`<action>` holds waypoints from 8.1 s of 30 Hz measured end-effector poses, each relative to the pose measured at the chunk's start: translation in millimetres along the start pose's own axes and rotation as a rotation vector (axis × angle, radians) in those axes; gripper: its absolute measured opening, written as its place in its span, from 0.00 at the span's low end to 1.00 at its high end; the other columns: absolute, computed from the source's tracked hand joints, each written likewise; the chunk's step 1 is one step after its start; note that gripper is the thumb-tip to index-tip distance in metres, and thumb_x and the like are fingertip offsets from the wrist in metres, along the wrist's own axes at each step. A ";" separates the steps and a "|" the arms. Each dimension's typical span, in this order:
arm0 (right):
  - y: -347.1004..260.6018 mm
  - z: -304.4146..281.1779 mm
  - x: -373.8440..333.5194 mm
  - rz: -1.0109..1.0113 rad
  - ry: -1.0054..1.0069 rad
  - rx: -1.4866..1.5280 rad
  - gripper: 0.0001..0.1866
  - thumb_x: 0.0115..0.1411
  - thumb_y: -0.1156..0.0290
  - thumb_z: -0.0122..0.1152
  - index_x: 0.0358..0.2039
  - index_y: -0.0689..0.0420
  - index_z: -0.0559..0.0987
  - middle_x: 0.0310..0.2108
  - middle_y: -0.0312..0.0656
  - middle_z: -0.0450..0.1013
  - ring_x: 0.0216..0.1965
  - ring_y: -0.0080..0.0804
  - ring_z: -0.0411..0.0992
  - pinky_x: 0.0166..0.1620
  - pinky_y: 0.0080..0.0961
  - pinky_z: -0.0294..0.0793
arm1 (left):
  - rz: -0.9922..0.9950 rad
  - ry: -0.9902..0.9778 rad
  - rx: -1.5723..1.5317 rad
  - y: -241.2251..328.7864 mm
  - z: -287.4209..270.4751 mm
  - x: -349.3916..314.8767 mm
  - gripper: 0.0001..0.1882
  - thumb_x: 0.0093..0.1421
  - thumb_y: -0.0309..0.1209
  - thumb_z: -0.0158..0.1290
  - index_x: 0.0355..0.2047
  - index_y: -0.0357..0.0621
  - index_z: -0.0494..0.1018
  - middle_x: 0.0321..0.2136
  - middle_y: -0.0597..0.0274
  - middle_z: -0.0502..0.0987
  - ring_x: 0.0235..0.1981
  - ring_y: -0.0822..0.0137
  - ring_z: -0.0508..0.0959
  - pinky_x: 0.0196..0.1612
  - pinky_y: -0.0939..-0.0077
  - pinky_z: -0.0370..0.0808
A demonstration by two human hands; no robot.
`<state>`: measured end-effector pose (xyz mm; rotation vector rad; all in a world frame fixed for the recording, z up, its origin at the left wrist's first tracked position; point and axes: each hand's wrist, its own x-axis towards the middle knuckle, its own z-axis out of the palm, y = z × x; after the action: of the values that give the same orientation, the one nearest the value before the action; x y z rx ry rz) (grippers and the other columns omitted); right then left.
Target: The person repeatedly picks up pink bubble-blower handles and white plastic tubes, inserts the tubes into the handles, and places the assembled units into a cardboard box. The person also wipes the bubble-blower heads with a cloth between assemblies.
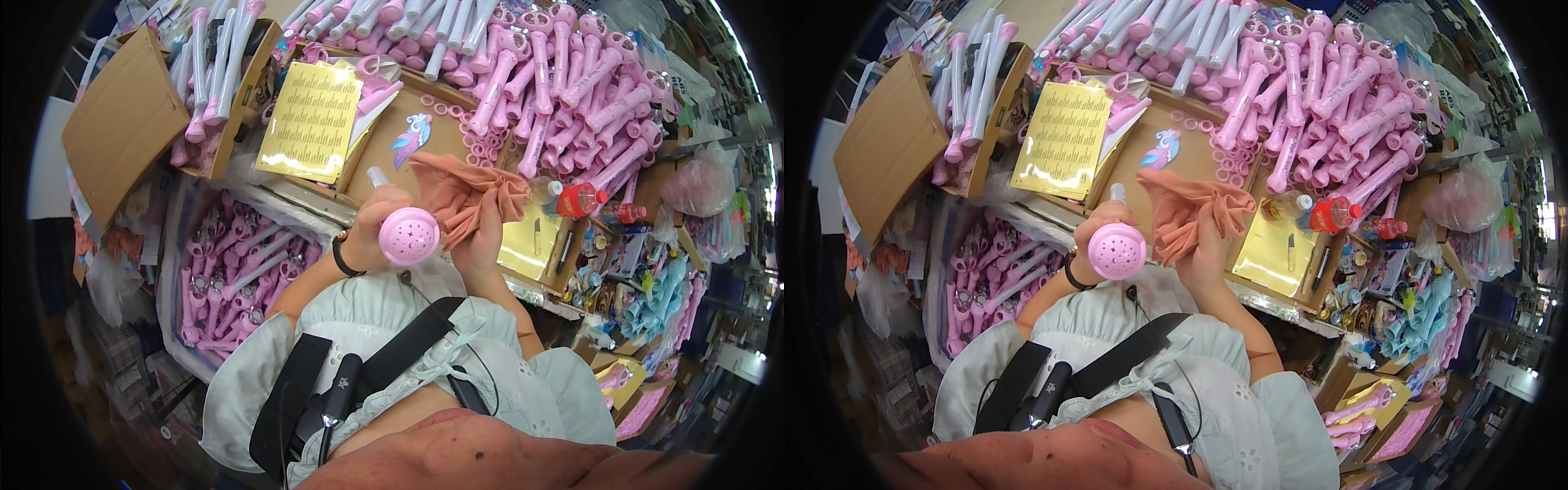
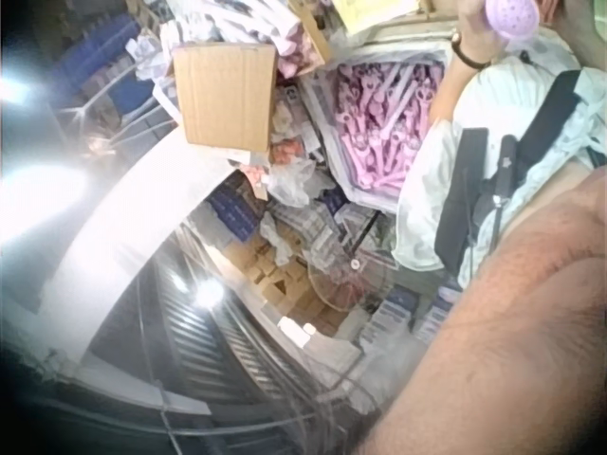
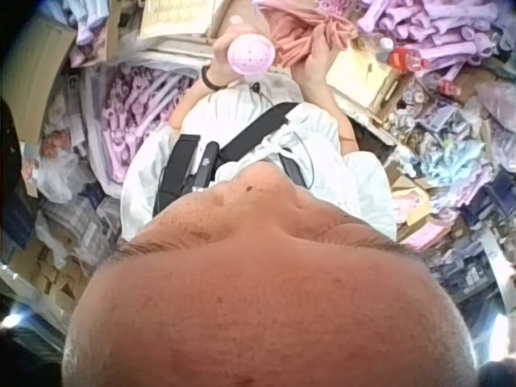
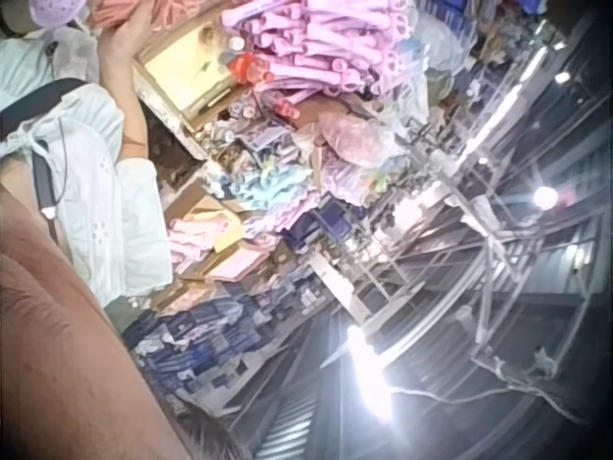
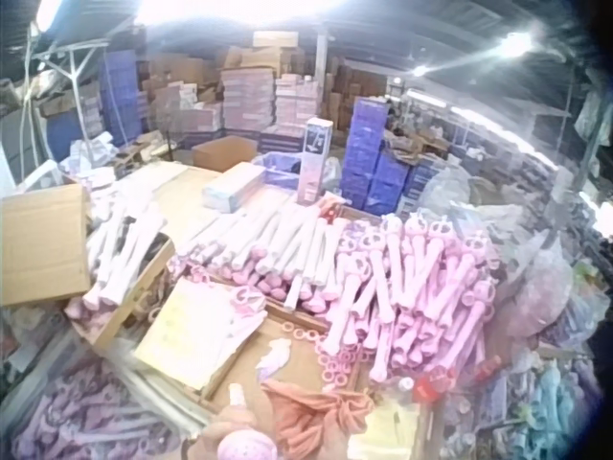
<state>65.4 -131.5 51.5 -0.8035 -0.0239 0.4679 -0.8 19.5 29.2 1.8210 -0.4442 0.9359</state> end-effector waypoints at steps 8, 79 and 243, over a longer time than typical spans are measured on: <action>9.0 -21.0 -5.9 -0.167 -0.021 -0.258 0.18 0.64 0.71 0.42 0.54 0.60 0.57 0.36 0.47 0.70 0.28 0.35 0.73 0.29 0.26 0.75 | -0.124 -0.043 -0.007 5.3 1.6 -0.8 0.31 0.39 0.23 0.64 0.44 0.43 0.64 0.37 0.54 0.71 0.37 0.54 0.72 0.41 0.63 0.69; 82.9 -143.7 79.7 0.269 -0.060 -0.965 0.15 0.55 0.71 0.53 0.43 0.60 0.70 0.38 0.45 0.71 0.41 0.39 0.70 0.45 0.27 0.66 | -0.602 -0.430 1.235 -421.1 77.9 220.1 0.23 0.53 0.33 0.48 0.51 0.54 0.67 0.49 0.40 0.66 0.59 0.42 0.55 0.58 0.35 0.38; -2.6 33.1 14.6 -0.092 -0.311 -0.654 0.13 0.55 0.72 0.58 0.39 0.58 0.68 0.36 0.39 0.67 0.39 0.27 0.67 0.41 0.23 0.66 | -0.197 -0.339 0.481 6.9 -8.4 26.7 0.13 0.47 0.30 0.57 0.34 0.40 0.74 0.34 0.56 0.76 0.36 0.57 0.75 0.37 0.67 0.72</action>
<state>73.1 -104.3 74.2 -1.3550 -0.5227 0.4992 8.2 26.9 55.6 2.4301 -0.2480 0.6298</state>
